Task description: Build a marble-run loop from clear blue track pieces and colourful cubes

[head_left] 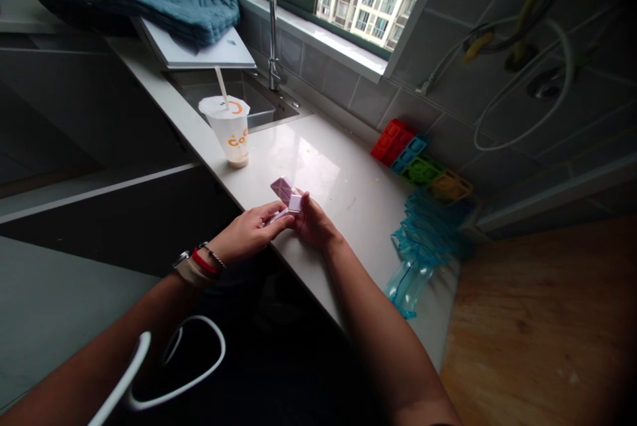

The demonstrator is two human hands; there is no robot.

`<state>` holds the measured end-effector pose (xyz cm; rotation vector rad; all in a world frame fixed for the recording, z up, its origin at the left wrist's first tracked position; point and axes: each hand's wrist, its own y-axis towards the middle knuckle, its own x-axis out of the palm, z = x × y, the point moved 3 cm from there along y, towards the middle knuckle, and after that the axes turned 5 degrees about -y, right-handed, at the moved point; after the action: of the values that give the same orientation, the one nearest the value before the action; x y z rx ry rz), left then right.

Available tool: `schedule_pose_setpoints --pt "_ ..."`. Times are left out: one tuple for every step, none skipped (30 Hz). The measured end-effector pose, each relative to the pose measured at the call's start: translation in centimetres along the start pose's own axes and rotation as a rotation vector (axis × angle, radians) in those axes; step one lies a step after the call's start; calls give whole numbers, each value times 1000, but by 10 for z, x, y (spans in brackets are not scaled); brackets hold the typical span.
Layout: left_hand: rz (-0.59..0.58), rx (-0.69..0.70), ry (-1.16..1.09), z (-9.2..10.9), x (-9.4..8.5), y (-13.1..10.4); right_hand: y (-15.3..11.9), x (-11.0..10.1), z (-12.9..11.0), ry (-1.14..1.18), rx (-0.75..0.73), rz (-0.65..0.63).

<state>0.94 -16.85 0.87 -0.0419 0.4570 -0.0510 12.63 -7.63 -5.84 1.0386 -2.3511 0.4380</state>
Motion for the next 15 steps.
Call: schedule_pose_setpoints --pt "19 -20 36 -2 -1 0 1 0 0 11 -22 -8" --pt "51 -44 92 -3 -1 -1 2 0 0 20 -47 -20" --pt "92 -69 160 -5 -2 -3 3 0 1 24 -73 -23" --pt "139 -95 231 -7 -2 -4 5 0 1 20 -94 -2" --pt "182 -119 298 -8 -2 -6 6 0 2 11 -111 25" --pt "222 -141 356 -9 -1 -8 7 0 3 -1 -129 55" --pt "255 -162 407 -10 -1 -9 8 -1 4 -14 -146 88" --pt "283 -184 453 -10 0 -10 9 -1 5 -29 -162 120" --pt "306 -204 498 -10 0 -10 10 -1 5 -43 -170 147" --pt "322 -218 536 -9 0 -10 11 -1 6 -55 -173 167" --pt "329 -226 564 -9 -1 -10 11 -1 7 -64 -174 181" --pt "322 -225 575 -8 -2 -8 11 -2 8 -70 -175 186" --pt "303 -215 564 -8 -3 -7 11 -2 8 -74 -174 181" --pt "277 -195 528 -7 -3 -6 11 -2 8 -75 -170 168" --pt "253 -167 474 -7 -4 -4 11 -1 9 -70 -162 153"
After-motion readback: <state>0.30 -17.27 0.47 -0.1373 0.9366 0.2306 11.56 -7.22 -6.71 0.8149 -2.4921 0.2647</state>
